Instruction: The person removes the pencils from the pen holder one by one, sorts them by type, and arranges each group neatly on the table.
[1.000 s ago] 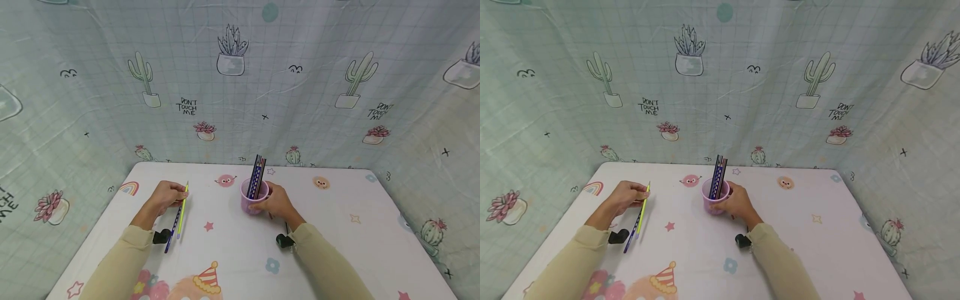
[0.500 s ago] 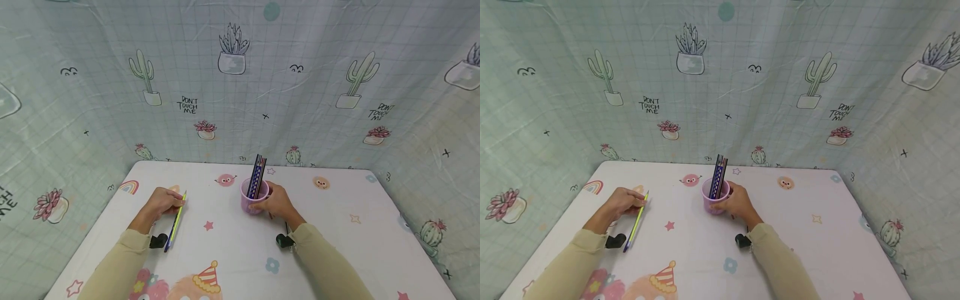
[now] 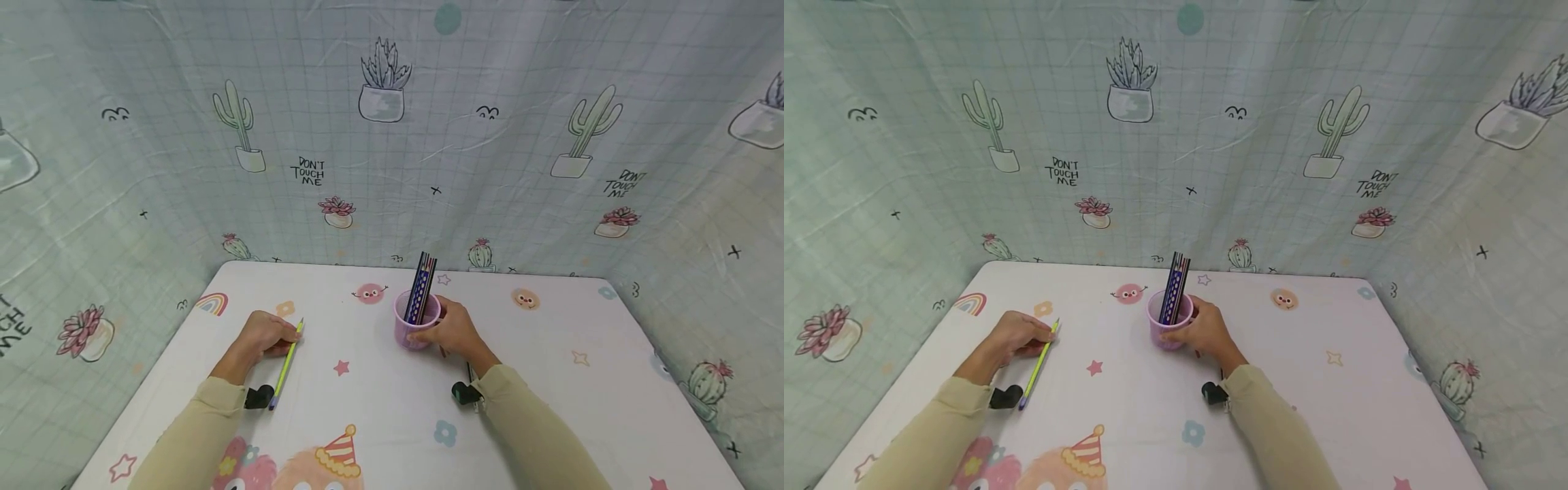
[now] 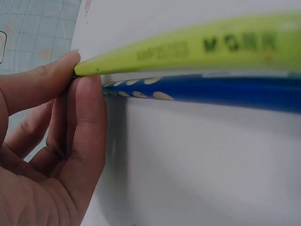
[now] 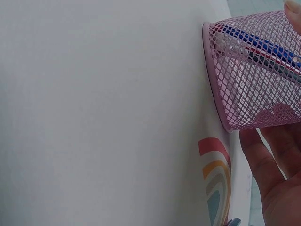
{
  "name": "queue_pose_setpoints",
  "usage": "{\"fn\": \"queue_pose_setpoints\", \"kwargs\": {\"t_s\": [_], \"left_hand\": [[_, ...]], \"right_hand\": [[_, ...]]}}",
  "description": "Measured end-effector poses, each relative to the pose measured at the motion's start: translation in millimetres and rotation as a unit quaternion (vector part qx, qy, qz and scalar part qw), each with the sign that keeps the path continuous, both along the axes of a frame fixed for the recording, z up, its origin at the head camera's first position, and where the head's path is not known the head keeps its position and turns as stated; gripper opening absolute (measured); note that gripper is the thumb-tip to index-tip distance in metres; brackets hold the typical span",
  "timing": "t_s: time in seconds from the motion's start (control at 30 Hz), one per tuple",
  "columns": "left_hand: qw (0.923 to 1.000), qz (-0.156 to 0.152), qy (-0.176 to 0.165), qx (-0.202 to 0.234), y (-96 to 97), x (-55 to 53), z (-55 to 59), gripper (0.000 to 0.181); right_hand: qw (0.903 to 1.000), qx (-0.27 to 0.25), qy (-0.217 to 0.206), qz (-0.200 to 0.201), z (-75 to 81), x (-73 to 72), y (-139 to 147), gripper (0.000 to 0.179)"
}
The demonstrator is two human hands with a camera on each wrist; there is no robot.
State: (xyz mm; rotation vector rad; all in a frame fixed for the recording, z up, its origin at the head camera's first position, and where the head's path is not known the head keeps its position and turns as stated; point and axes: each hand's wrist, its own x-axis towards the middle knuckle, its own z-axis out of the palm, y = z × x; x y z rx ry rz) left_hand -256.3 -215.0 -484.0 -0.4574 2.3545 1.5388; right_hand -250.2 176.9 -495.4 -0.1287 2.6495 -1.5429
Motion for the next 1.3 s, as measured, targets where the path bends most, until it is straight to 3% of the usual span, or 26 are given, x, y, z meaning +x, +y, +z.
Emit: {"fn": "queue_pose_setpoints", "kwargs": {"t_s": [0.23, 0.77, 1.0, 1.3], "left_hand": [[0.9991, 0.012, -0.021, -0.035, 1.4, 0.0, -0.1, 0.017], [0.9969, 0.023, -0.042, -0.062, -0.3, 0.4, -0.5, 0.024], [0.9996, 0.013, -0.02, -0.014, 2.9, 0.1, 2.0, 0.021], [0.9984, -0.03, 0.009, 0.047, 19.1, -2.8, -0.4, 0.029]], "right_hand": [[1.0, 0.003, -0.004, -0.004, 0.3, -0.5, 0, 0.087], [1.0, 0.002, 0.008, -0.002, -5.0, -0.6, 0, 0.088], [1.0, -0.001, 0.002, -0.005, -4.9, -1.4, 1, 0.089], [0.9998, 0.003, 0.019, 0.0, -5.9, -1.5, 2, 0.087]]}}
